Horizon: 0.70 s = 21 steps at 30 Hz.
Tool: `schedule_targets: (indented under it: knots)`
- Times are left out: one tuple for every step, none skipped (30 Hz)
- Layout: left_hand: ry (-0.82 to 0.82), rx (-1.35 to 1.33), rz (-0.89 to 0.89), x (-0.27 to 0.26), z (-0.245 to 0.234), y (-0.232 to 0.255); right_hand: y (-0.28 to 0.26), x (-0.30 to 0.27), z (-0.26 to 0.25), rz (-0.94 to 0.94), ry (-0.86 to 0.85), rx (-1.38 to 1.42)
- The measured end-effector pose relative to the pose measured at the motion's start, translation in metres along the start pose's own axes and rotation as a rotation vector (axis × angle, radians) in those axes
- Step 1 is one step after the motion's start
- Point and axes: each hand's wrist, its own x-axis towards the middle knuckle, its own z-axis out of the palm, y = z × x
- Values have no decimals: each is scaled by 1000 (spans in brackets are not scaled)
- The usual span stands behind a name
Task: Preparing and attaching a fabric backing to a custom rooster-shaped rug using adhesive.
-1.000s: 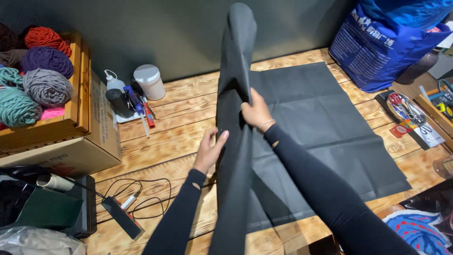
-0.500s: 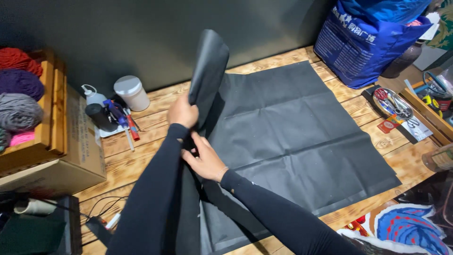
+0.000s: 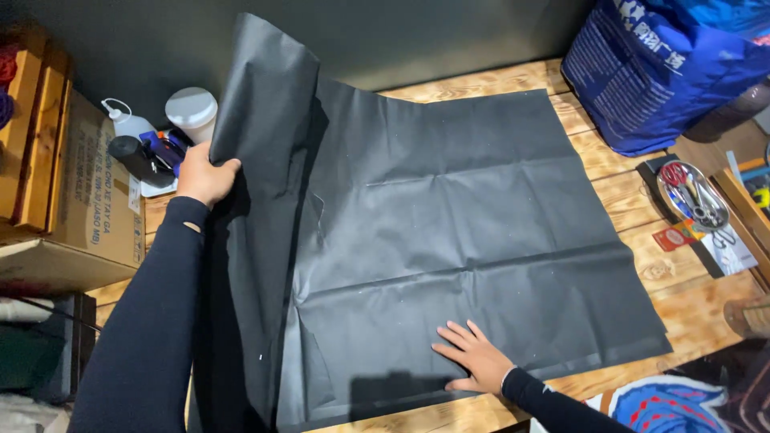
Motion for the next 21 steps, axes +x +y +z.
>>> schedule_targets:
  knots:
    - [8,1,-8,0,0,-2,9,-3,14,-9,-7,-2]
    - [17,0,19,0,1,-3,18,-8,28,-29,43,-52]
    - [26,-1,46,0,1,-4,27,-13,43,-48,94,-101]
    - [33,-2,40,-3,0,0,28,-12,42,-55,88,-104]
    - [42,12,42,-6,-1,5,28,-11,40,-31,125,-107]
    - [51,29,46,-8,-5,10,27,-8,40,-8,164,-108]
    - [59,31,42,-9,-7,12,30,-2,27,-17,162,-110]
    - [77,15,46,-10,-9,14,31,4,16,143,291,-49]
    - [94,-1,50,-12,-11,16,32,9,6,304,416,13]
    - [100,2,48,-13,-15,21,30,17,-23,297,416,13]
    - [113,3,42,-14,-18,25,28,26,-52,291,558,0]
    - [124,2,38,-15,-20,29,25,33,-80,287,700,-14]
    - [127,2,39,-12,-22,29,29,41,-109,285,701,-15]
    - [159,13,91,-10,-24,28,32,47,-137,266,757,-95]
    - [191,24,143,-7,-26,27,35,53,-165,247,812,-176]
    - [189,22,149,-8,-29,35,34,59,-190,251,817,-178]
    - [196,29,147,-9,-33,43,34,65,-215,230,861,-259]
    - [205,34,147,-8,-37,52,33,71,-242,209,905,-342]
    - [203,31,154,-8,-40,57,33,75,-260,214,911,-346]
    - [200,9,183,-9,-42,63,34,78,-279,205,874,-401]
    - [196,-13,212,-11,-45,68,34,81,-298,197,837,-455]
